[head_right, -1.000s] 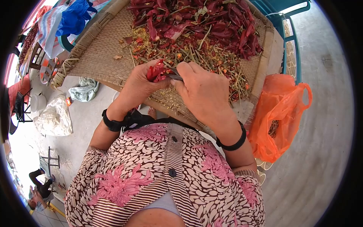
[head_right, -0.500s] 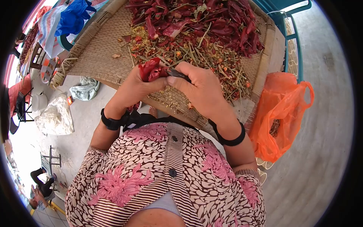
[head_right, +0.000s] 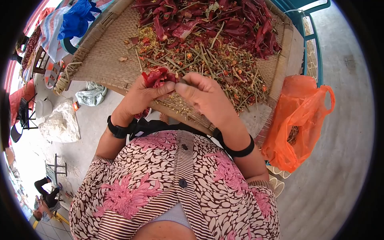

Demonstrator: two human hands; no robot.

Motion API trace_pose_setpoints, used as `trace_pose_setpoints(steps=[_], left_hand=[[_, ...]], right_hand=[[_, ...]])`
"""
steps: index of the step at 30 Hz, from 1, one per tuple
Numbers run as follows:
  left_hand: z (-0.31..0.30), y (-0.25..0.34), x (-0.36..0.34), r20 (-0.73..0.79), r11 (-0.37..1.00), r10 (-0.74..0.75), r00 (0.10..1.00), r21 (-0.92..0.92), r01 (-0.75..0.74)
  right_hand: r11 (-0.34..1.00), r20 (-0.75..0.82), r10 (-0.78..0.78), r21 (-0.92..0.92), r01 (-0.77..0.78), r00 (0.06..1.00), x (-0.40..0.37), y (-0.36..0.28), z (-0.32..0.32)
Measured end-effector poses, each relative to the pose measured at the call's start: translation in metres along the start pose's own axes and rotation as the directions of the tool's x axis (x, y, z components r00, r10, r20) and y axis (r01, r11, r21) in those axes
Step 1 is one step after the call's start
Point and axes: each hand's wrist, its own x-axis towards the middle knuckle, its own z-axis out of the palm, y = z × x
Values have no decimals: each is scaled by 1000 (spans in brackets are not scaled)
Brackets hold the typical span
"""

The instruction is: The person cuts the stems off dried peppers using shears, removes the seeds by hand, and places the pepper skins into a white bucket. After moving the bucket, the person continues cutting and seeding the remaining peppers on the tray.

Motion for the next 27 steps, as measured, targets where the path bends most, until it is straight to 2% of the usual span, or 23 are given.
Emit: trace_pose_setpoints(steps=[1,3,4,6,9,10,12,16,19,21,22,24,26,27], left_hand=[[-1,-1,1,1,998,-5,1000,66,5],[-1,2,1,24,983,56,998,174,-59],[-1,3,1,38,970,85,996,227,-91],[1,7,0,61,979,91,994,175,-100],[2,9,0,80,980,135,988,136,-145],[3,8,0,86,978,153,985,128,-163],[0,5,1,110,955,159,981,237,-181],[0,0,1,105,882,259,960,380,-279],[0,4,1,149,756,275,950,577,-310],[3,-1,0,134,698,370,919,613,-371],[4,-3,1,129,663,420,899,632,-400],[1,-10,3,148,697,446,883,561,-446],[1,-14,2,119,760,438,891,480,-438],[3,-14,0,82,804,415,906,434,-407]], right_hand=[[974,-59,-86,-217,71,995,-1,0,2],[770,-117,-282,-619,152,952,-3,2,7],[794,-118,-271,-588,153,955,-4,1,8],[838,-115,-251,-522,156,961,-6,-1,9],[947,-89,-30,-322,0,996,-10,-5,0],[920,-99,-91,-388,46,991,-9,-6,1],[849,-112,-205,-515,120,972,-8,-7,4],[723,-121,-236,-684,92,964,-7,-10,7],[653,-118,-291,-750,107,949,-7,-5,8],[612,-106,-324,-781,123,940,-7,-1,7],[740,-114,-257,-662,120,960,-6,1,5],[928,-95,-140,-360,97,986,-5,4,-1],[998,-64,-65,11,66,996,-7,3,-10],[977,-41,-41,206,49,998,-8,1,-13]])
